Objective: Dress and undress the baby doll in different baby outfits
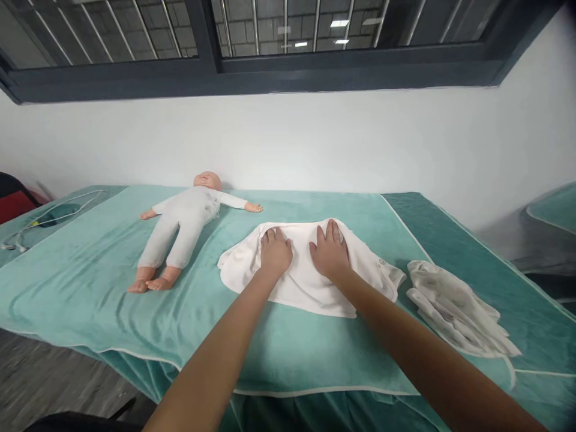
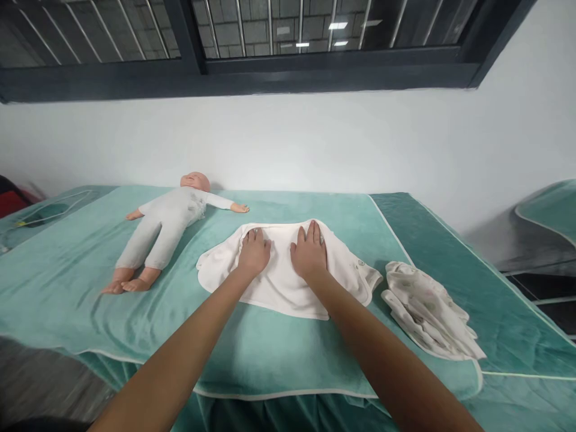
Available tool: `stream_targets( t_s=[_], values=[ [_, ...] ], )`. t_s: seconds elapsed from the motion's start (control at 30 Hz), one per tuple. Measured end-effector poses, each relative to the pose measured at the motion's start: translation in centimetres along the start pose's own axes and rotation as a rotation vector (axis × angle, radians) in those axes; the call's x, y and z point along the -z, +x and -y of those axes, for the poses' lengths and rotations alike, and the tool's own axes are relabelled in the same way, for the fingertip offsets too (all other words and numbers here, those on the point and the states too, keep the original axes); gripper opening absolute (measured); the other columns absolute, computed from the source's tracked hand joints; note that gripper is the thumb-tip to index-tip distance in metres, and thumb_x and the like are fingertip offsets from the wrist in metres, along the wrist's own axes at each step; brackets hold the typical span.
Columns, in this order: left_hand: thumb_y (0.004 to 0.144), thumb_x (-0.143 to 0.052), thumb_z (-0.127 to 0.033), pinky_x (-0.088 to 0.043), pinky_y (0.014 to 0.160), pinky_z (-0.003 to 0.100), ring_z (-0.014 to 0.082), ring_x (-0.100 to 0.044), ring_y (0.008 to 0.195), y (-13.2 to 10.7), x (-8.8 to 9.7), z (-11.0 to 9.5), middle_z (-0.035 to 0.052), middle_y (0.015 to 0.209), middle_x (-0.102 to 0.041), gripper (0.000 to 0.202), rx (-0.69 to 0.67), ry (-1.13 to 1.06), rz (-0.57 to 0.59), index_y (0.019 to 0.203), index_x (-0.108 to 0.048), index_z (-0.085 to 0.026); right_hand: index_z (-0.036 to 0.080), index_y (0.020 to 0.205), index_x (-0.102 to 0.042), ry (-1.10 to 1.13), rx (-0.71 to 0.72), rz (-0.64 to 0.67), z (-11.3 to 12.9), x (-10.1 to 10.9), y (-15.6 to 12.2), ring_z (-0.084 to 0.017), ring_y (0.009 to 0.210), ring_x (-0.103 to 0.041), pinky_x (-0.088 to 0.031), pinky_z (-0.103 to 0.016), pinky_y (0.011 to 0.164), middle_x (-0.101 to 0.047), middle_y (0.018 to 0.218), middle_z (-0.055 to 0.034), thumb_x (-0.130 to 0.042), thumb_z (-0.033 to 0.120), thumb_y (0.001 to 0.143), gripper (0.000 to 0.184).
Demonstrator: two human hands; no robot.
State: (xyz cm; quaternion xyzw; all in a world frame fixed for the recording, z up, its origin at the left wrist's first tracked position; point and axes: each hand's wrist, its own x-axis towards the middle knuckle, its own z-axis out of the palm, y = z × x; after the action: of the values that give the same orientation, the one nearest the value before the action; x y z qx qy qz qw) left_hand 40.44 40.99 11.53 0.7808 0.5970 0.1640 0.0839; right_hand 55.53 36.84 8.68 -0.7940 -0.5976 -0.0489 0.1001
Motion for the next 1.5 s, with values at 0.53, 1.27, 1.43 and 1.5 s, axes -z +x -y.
stream_targets(
  t_s=[0.53, 1.27, 1.43, 1.5],
  values=[
    [0.098, -0.028, -0.043, -0.040, 0.106, 0.050, 0.0354, -0.043, 0.131, 7.0, -3.9, 0.8, 0.0193, 0.142, -0.050, 0.056, 0.091, 0.103, -0.089, 0.144, -0.042, -0.014, 0.022, 0.158, -0.018, 0.041, 0.023, 0.009, -3.9, -1.0, 7.1, -0.033, 0.148, -0.021, -0.032, -0.050, 0.115, 0.002, 0.167, -0.0087, -0.024, 0.045, 0.100, 0.063],
    [0.099, -0.026, -0.044, -0.037, 0.106, 0.049, 0.0347, -0.048, 0.127, 9.9, -4.8, 0.3, 0.0220, 0.135, -0.056, 0.056, 0.118, 0.106, -0.084, 0.132, -0.054, -0.008, 0.021, 0.157, -0.025, 0.098, -0.017, 0.198, -4.3, -2.4, 9.6, -0.028, 0.150, -0.021, -0.023, -0.041, 0.120, -0.008, 0.166, -0.0078, -0.021, 0.050, 0.100, 0.064],
    [0.099, -0.028, -0.042, -0.035, 0.108, 0.049, 0.0348, -0.047, 0.128, 8.8, -4.9, 0.4, 0.0217, 0.137, -0.055, 0.056, 0.066, 0.131, -0.105, 0.136, -0.052, -0.009, 0.018, 0.156, -0.029, 0.079, 0.013, 0.142, -4.3, -2.6, 9.3, -0.029, 0.148, -0.026, -0.024, -0.040, 0.119, -0.014, 0.165, -0.0113, -0.022, 0.046, 0.101, 0.062],
    [0.099, -0.028, -0.041, -0.034, 0.109, 0.048, 0.0343, -0.047, 0.129, 8.2, -4.9, 0.5, 0.0214, 0.137, -0.055, 0.055, 0.041, 0.143, -0.116, 0.139, -0.049, -0.009, 0.015, 0.153, -0.034, 0.067, 0.034, 0.108, -4.2, -2.6, 9.1, -0.028, 0.147, -0.027, -0.023, -0.039, 0.119, -0.020, 0.164, -0.0130, -0.024, 0.042, 0.101, 0.059]
  ],
)
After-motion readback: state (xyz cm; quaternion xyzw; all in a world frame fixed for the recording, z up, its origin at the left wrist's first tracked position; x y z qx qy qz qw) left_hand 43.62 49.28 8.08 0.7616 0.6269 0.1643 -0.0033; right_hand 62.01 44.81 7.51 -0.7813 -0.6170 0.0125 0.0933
